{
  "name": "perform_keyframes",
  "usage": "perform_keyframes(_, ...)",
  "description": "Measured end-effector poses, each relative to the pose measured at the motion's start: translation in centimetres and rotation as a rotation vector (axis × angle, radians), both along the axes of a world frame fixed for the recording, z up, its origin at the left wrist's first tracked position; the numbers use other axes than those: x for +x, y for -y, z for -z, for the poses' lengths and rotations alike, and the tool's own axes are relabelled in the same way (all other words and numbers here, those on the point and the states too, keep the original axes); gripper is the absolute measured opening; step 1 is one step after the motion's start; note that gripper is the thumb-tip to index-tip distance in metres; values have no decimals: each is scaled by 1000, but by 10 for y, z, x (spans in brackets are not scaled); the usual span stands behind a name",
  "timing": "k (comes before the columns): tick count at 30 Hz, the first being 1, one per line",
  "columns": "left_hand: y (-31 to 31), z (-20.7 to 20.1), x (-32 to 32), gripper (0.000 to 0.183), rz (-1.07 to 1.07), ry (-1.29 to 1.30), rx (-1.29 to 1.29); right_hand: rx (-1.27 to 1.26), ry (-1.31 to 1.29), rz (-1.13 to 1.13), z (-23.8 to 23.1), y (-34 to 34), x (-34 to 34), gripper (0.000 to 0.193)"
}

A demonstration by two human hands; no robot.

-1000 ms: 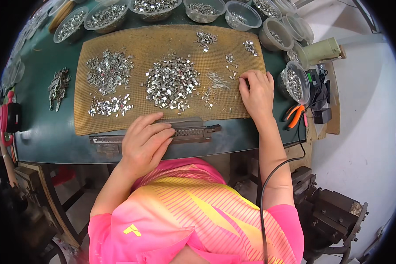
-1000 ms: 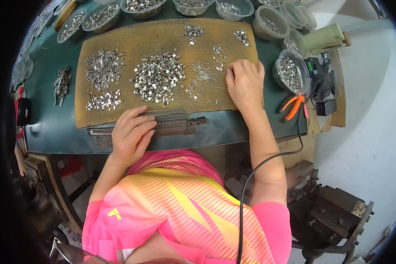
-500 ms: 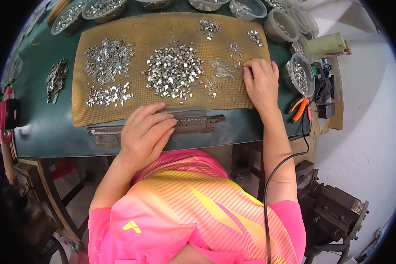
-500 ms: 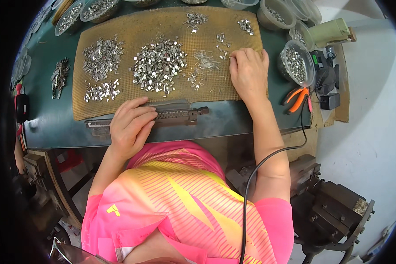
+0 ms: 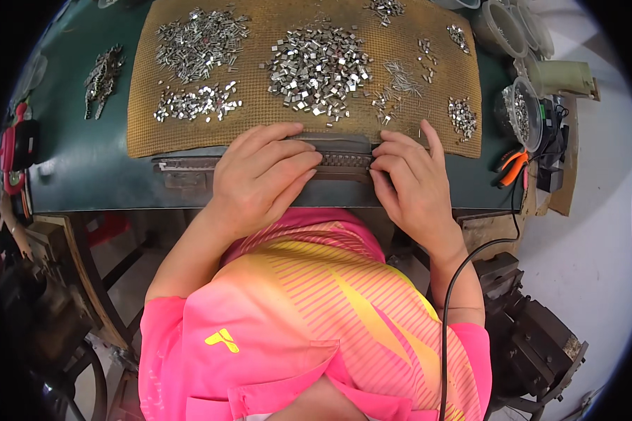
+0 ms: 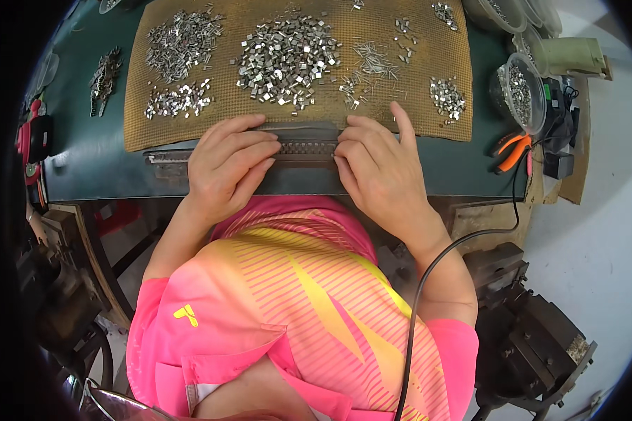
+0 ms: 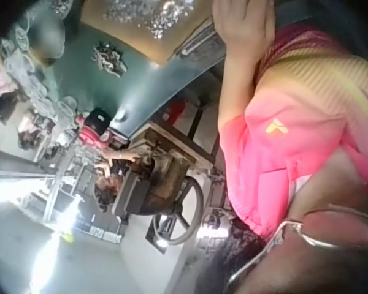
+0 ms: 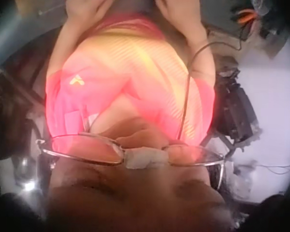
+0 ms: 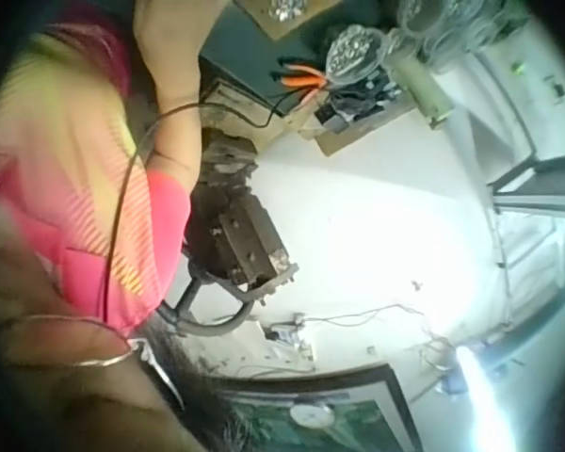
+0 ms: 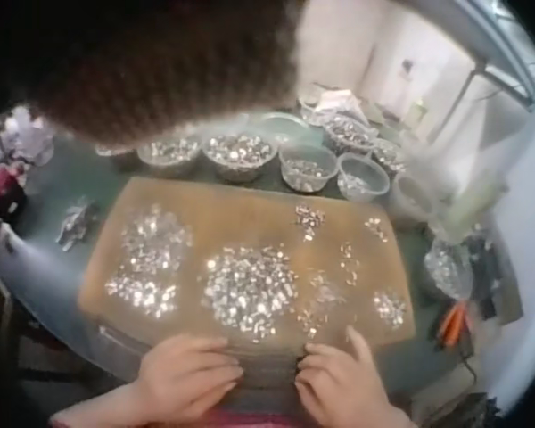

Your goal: The person places small metal pieces into a mold bar by hand, inserts the loaded mold bar into a manual press machine, and rotates the wheel to press the pieces.

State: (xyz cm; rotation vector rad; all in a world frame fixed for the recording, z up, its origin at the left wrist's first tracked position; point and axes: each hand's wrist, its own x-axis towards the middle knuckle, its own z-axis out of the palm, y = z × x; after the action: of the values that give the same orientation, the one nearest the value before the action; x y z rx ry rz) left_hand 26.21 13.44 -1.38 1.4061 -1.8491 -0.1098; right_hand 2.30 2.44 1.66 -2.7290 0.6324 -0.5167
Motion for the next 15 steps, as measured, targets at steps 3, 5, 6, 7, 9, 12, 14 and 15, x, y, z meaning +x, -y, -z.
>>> perform_keyframes(3,-1,1,0,24,-4,-4,-7,-41,-10,14,1,-5,6,22)
perform_keyframes(5,-1,0,0,23,2,-22,-7,-62,-17,21,0,-8,9,21)
perform_keyframes(6,-2,1,0,23,0,-22,-6,-83,-30,29,-1,-10,10,21)
perform_keyframes(7,-2,2,-1,23,-5,-20,-11,-105,-42,38,-2,-11,11,21)
perform_keyframes(9,-2,2,-1,24,-11,-18,-13,-75,-45,36,-7,-8,9,20)
perform_keyframes(12,0,1,-1,24,-4,-12,-20,12,-11,53,-4,-3,3,18)
perform_keyframes(14,1,0,-2,24,3,-12,-10,65,28,75,-1,-3,2,17)
perform_keyframes(15,3,-1,-3,24,16,-14,-18,64,45,109,-1,-5,3,17)
